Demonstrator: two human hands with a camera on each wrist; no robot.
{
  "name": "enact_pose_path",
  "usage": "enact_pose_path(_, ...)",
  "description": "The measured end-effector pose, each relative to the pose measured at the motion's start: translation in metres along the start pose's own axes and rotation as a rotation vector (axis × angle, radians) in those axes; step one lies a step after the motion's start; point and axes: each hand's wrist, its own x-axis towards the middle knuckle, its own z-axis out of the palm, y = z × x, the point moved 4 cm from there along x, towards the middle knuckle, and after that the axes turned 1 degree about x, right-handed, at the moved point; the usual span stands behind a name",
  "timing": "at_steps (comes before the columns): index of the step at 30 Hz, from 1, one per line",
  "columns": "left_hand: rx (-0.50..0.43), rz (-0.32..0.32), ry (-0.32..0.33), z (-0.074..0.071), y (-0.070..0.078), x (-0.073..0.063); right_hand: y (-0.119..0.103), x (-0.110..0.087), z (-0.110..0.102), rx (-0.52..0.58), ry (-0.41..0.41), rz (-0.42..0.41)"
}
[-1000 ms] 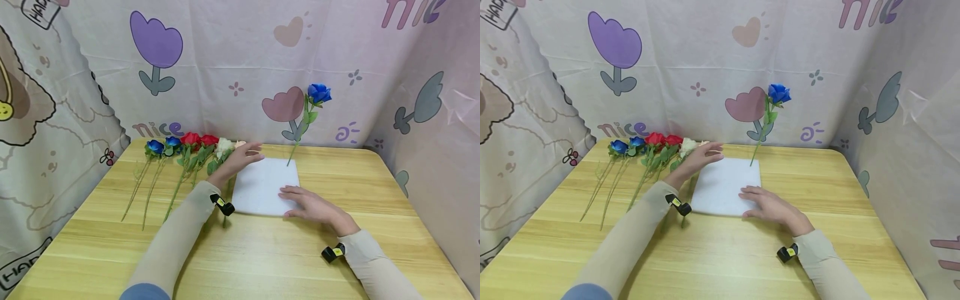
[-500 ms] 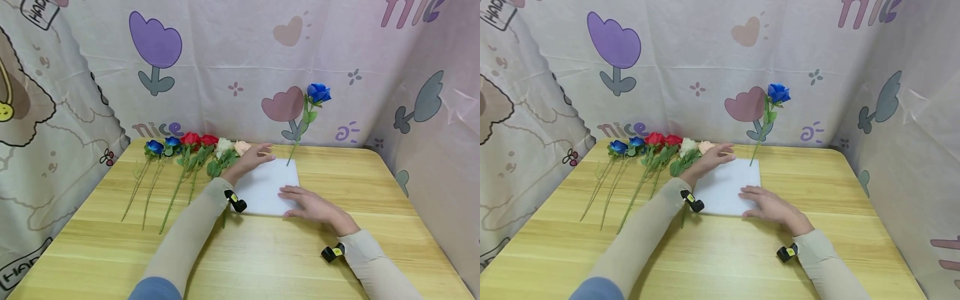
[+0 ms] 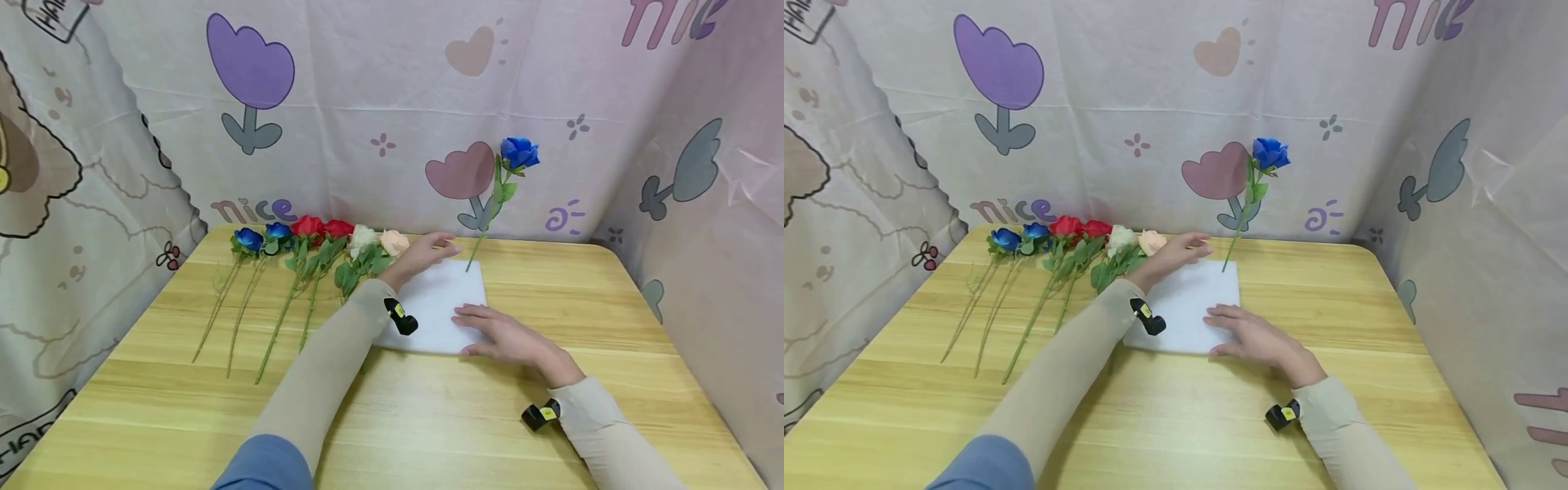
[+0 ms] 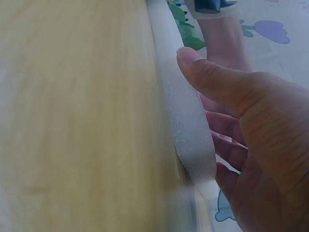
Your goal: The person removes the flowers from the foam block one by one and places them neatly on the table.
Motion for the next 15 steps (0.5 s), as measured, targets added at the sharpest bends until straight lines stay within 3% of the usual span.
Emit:
enact_pose_path(4,0.046,0.006,-0.016,0.004,0.001,0.005,0.000,0.002,0.003,0.016,-0.024,0.031)
enact_pose_path(8,0.104,-0.035,-0.018,0.011,0.003,0.010,-0.001,0.003,0.005,0.015,-0.012,0.018)
enact_pose_path(15,0.018,-0.064,-0.042,0.027,0.009,0.019,-0.002,0.001,0.001,-0.007,0.033,-0.013)
